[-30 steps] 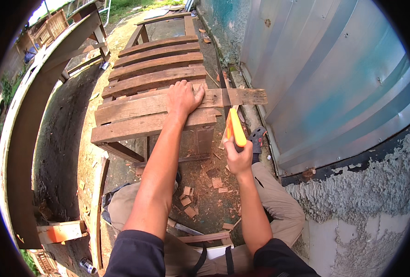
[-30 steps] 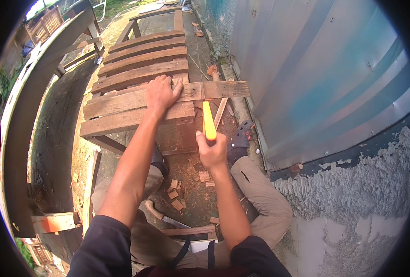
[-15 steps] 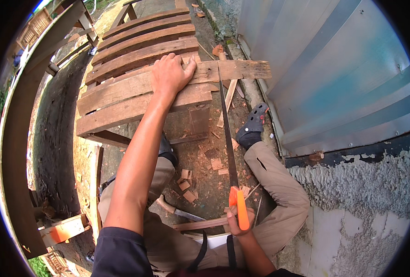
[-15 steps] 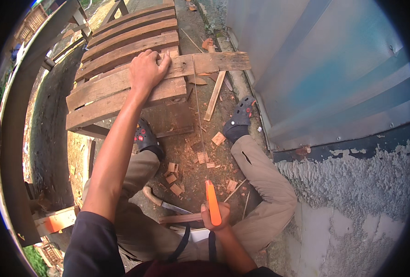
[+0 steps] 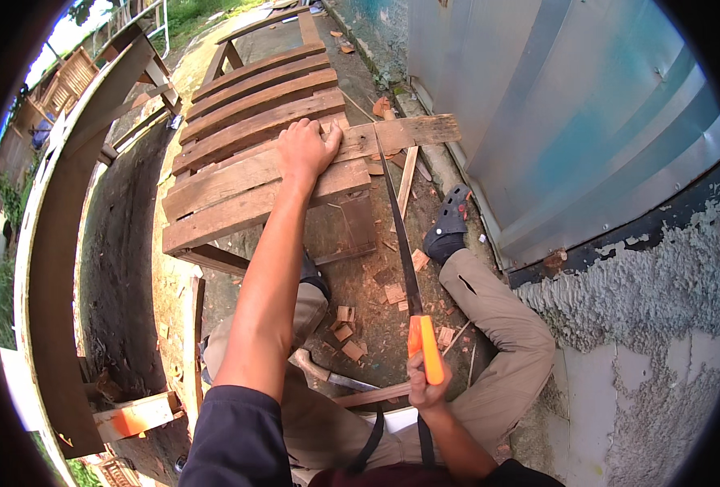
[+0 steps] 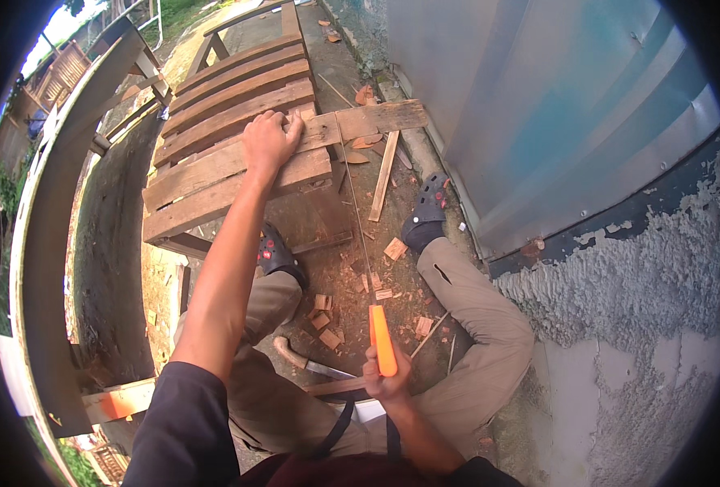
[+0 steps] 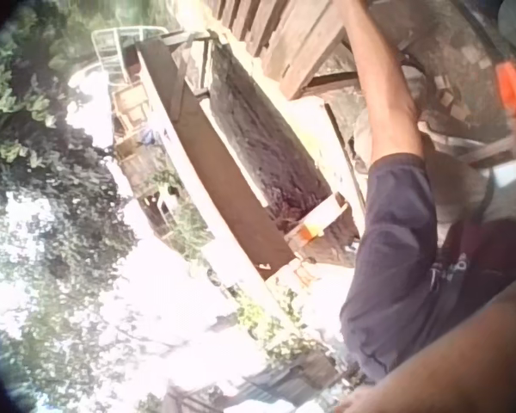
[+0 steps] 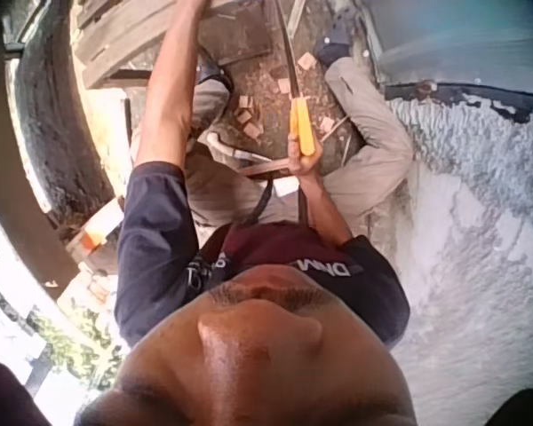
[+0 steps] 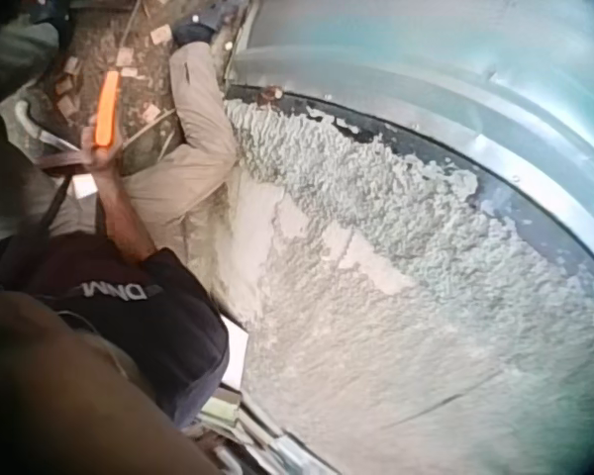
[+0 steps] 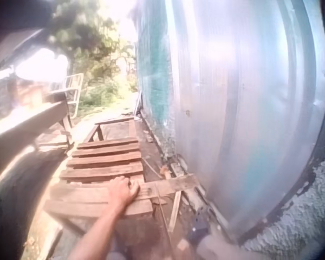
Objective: The person sits on the ground and uses a hand saw to cut a wooden plank that is part of a wooden pallet. The person holds the plank steady with one hand and saws with the other, producing sawdust as the cut progresses.
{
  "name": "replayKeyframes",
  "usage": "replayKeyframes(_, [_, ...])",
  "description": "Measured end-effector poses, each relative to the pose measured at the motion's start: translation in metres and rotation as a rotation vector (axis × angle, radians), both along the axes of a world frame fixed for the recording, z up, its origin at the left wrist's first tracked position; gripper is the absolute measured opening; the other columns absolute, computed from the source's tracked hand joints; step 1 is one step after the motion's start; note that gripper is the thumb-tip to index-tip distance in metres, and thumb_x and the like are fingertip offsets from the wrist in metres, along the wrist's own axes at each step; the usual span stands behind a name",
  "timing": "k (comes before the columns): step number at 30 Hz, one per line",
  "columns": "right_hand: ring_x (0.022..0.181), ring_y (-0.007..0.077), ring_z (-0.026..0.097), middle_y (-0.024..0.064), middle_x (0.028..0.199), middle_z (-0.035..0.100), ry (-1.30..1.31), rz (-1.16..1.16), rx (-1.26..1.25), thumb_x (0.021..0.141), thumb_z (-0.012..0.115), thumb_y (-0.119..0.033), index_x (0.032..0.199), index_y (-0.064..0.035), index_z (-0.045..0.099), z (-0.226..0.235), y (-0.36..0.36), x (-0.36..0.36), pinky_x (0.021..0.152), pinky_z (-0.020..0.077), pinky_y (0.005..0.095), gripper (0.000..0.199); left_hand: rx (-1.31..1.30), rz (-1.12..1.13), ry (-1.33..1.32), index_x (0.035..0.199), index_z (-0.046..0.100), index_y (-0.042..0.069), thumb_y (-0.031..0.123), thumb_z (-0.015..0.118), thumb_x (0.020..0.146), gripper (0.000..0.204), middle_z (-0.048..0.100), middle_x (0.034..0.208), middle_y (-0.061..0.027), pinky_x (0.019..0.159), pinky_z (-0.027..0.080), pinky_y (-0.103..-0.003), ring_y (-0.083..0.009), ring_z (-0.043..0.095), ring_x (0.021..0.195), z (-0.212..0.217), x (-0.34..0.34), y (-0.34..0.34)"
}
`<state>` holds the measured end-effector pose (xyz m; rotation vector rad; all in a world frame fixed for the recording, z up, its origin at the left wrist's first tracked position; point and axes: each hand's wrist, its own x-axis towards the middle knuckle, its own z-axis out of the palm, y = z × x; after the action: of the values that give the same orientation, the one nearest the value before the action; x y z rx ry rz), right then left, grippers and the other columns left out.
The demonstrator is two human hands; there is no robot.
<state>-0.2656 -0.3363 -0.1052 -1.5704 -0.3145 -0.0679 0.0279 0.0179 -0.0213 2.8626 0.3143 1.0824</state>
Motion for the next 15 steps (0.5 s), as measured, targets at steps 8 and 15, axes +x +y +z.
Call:
replayKeyframes(8, [0.052,0.0210,0.063,0.0070,0.062,0.060,-0.001,-0.081,-0.172,0.091,0.074,-0.018,0.090,0.0017,0.065,0.056,-0.017,0.012,0.052,0.0473,0.0346,0.021,-0.051,0.012,0.067,0.080,0.075,0.000,0.048,0.057,0.093,0.053,0.072,0.086,-0.0177,0.081,0.050,-0.047,-0.0346,0.068,0.088,0.004,-0.005,-0.007])
replayKeyframes(15, [0.048,0.0207,0.061,0.0084,0.060,0.059,-0.099,-0.125,-0.276,0.090,0.074,-0.009,0.086,0.0022,0.065,0.066,-0.017,0.018,0.048,0.0445,0.0330,0.015,-0.050,0.004,0.053,0.076,0.075,0.001,0.048,0.060,0.091,0.051,0.071,0.083,-0.0173,0.081,0.052,-0.047,-0.0347,0.069,0.087,0.008,-0.005,-0.006])
